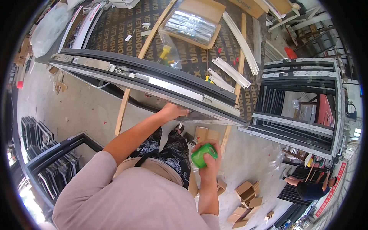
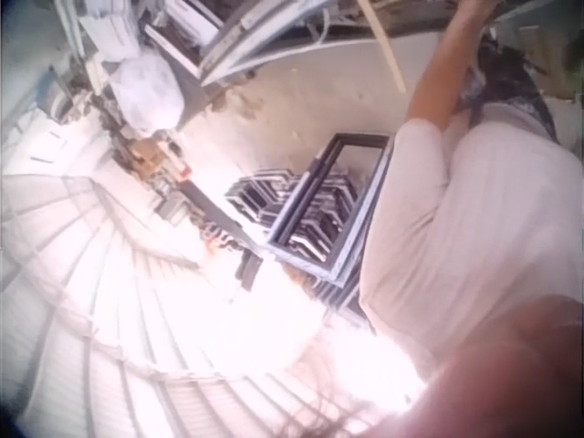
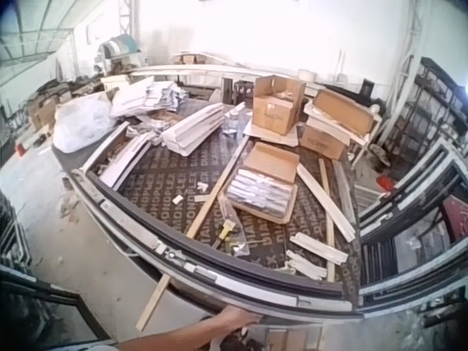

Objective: Install hardware and trim into a metal window frame using scissors, a screwdriver, and manual force.

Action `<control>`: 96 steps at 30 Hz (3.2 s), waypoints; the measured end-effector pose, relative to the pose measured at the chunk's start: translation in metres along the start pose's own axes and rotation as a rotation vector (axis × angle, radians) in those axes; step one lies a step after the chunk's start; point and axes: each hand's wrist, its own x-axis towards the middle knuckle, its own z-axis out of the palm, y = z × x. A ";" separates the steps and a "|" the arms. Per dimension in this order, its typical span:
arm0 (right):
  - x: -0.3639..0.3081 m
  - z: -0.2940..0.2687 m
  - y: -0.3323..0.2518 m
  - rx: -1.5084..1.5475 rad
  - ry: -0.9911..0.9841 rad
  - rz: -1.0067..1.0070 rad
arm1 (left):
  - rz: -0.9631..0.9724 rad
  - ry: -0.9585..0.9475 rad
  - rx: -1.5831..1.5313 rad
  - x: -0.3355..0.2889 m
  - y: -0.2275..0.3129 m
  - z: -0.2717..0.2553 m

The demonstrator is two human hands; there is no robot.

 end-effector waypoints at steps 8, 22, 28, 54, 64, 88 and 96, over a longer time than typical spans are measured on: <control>0.012 0.004 0.007 -0.035 -0.111 0.051 | 0.235 0.385 0.384 0.014 -0.004 0.026; 0.032 -0.017 0.007 -0.011 -0.307 0.072 | -0.140 0.345 0.301 0.072 -0.072 0.056; 0.036 -0.023 0.007 0.016 -0.352 0.085 | -0.063 0.316 0.152 0.077 -0.120 0.045; 0.094 0.105 0.093 -0.485 -0.536 0.187 | -0.100 1.232 0.046 -0.096 -0.116 -0.231; 0.289 0.264 0.208 -1.267 -0.218 -0.622 | -0.013 0.787 -0.332 -0.107 -0.119 -0.275; 0.175 0.352 0.238 -0.920 -0.263 -0.796 | -0.018 0.580 -0.425 -0.104 -0.146 -0.302; 0.186 0.343 0.204 -1.582 -0.637 -0.986 | -0.038 0.558 -0.532 -0.116 -0.127 -0.299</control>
